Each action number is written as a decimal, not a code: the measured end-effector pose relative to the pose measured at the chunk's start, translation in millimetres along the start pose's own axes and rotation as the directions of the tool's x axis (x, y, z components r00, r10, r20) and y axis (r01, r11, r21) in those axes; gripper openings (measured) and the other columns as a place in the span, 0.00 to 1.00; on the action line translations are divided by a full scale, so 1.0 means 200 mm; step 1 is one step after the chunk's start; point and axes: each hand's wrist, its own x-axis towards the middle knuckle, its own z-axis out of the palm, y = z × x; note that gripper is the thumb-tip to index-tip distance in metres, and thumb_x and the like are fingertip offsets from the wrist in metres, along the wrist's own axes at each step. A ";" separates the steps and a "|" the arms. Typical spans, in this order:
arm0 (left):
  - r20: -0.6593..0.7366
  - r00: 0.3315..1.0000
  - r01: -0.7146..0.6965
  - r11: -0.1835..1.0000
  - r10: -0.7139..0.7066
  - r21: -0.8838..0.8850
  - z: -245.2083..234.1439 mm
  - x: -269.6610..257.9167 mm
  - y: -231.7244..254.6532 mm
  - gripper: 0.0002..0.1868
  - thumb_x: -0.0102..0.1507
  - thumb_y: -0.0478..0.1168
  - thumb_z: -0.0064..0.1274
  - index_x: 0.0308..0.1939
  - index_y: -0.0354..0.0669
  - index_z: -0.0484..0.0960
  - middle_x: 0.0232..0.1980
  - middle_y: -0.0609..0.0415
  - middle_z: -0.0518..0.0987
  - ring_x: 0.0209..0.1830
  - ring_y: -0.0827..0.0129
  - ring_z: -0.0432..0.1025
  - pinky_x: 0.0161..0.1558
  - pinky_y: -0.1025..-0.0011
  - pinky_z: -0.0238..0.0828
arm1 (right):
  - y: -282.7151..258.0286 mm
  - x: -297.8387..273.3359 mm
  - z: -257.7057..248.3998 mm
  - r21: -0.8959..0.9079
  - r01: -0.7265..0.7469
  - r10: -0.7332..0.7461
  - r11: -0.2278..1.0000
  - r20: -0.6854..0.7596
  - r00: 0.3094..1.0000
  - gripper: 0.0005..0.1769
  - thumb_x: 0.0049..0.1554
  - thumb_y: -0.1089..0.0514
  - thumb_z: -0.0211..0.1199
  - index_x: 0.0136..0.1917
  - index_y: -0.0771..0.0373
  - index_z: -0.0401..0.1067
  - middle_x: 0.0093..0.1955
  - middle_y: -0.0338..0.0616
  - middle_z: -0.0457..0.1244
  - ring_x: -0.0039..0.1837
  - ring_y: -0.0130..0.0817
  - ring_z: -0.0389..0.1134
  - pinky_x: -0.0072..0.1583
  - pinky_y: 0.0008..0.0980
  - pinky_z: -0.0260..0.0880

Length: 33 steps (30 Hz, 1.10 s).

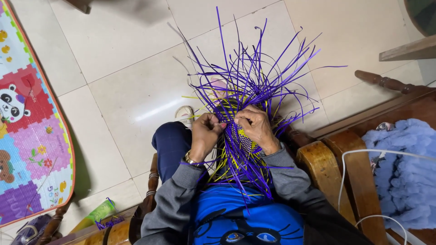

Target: Hand-weaving purple and yellow plastic strips into a circular pattern to create a basket or mat.

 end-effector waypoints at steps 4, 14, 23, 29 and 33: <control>-0.043 0.999 0.031 0.999 -0.032 -0.030 -0.02 -0.03 0.02 0.11 0.56 0.36 0.64 0.30 0.37 0.76 0.21 0.58 0.71 0.23 0.75 0.68 0.28 0.79 0.65 | -0.05 0.01 -0.01 -0.058 0.051 -0.051 0.997 0.004 0.999 0.06 0.49 0.69 0.60 0.37 0.63 0.76 0.33 0.49 0.64 0.39 0.46 0.67 0.43 0.39 0.69; 0.056 0.996 0.057 0.987 -0.066 0.147 0.02 -0.02 0.10 0.11 0.55 0.42 0.64 0.21 0.44 0.82 0.15 0.59 0.73 0.16 0.78 0.67 0.20 0.81 0.63 | -0.05 0.03 -0.03 -0.029 0.075 -0.074 0.997 0.053 0.996 0.08 0.47 0.72 0.60 0.36 0.63 0.77 0.33 0.48 0.65 0.39 0.45 0.67 0.44 0.40 0.68; 0.194 0.976 0.065 0.984 -0.096 0.164 0.09 -0.02 0.20 0.09 0.59 0.37 0.53 0.25 0.39 0.83 0.20 0.55 0.75 0.22 0.72 0.69 0.26 0.75 0.67 | -0.08 0.03 -0.06 -0.085 0.126 -0.120 0.988 0.070 0.990 0.07 0.46 0.70 0.63 0.37 0.61 0.76 0.33 0.45 0.64 0.41 0.46 0.65 0.44 0.41 0.66; 0.147 0.985 0.050 0.961 -0.093 0.274 0.03 -0.10 0.14 0.08 0.58 0.39 0.53 0.27 0.39 0.82 0.21 0.50 0.75 0.24 0.68 0.71 0.26 0.71 0.66 | -0.19 -0.04 -0.06 -0.304 0.297 -0.294 0.905 0.057 0.954 0.12 0.43 0.67 0.69 0.43 0.60 0.74 0.41 0.45 0.63 0.44 0.45 0.64 0.46 0.41 0.67; 0.095 0.990 0.094 0.989 -0.105 0.116 -0.02 -0.16 0.08 0.08 0.57 0.34 0.52 0.24 0.40 0.83 0.21 0.54 0.76 0.24 0.74 0.69 0.27 0.75 0.66 | -0.16 -0.09 0.00 -0.004 0.130 -0.128 0.991 0.151 0.980 0.18 0.43 0.72 0.64 0.49 0.62 0.73 0.41 0.48 0.66 0.39 0.46 0.67 0.39 0.39 0.69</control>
